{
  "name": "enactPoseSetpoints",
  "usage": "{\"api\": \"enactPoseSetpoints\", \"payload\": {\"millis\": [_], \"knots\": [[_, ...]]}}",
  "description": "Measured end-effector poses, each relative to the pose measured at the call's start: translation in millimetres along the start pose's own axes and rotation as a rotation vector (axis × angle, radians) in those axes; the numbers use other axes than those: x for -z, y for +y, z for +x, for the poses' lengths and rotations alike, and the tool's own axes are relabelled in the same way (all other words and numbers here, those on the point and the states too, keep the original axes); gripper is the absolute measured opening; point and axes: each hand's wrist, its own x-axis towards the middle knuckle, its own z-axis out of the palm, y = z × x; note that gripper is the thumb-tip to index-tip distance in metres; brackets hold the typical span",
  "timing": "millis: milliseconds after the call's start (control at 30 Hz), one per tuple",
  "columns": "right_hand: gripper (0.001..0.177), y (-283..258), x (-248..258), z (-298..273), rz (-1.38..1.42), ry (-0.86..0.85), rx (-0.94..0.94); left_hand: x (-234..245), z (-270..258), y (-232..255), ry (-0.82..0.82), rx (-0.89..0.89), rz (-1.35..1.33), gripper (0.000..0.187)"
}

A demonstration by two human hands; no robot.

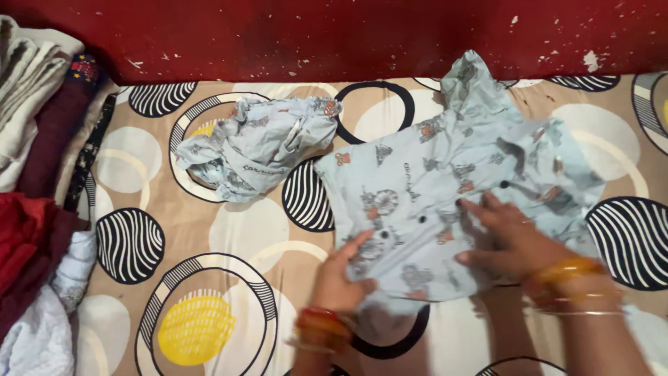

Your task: The person folds a light blue patterned shirt and a red-and-white striped shirt on a patterned bedsheet. They smooth the fabric, fold sleeves and sides, and place the folded shirts into a nearby basket.

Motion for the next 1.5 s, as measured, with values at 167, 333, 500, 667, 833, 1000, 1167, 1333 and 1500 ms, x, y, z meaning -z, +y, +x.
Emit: {"api": "enactPoseSetpoints", "payload": {"millis": [167, 333, 500, 667, 833, 1000, 1167, 1333, 1500], "knots": [[0.089, 131, 25, -39, 0.321, 0.12, -0.356, -17, -8, 21, 0.621, -0.432, 0.878, 0.065], [0.098, 180, 8, -62, 0.105, -0.035, -0.487, -123, -20, 84, 0.036, -0.472, 0.155, 0.016], [0.1, 134, 14, -79, 0.287, -0.132, -0.507, -172, -7, 109, -0.213, -0.497, 0.007, 0.029], [0.082, 133, 16, -69, 0.216, -0.154, -0.574, -165, 10, 100, -0.175, -0.391, -0.026, 0.02], [0.034, 187, 6, -49, 0.523, 0.113, -0.225, -167, -4, 96, -0.004, -0.488, 0.096, 0.022], [0.034, 181, 14, -49, 0.632, 0.361, -0.525, -185, -23, 119, 0.13, -0.435, 0.103, 0.04], [0.023, 134, 35, -58, 0.737, 0.215, -0.284, -201, -21, 139, 0.37, -0.432, 0.058, 0.044], [0.034, 107, 43, -70, 0.665, 0.432, -0.032, -213, -11, 146, 0.29, -0.431, 0.189, 0.041], [0.045, 86, 53, -80, 0.567, 0.504, -0.182, -220, -24, 161, 0.264, -0.488, 0.366, 0.032]]}}
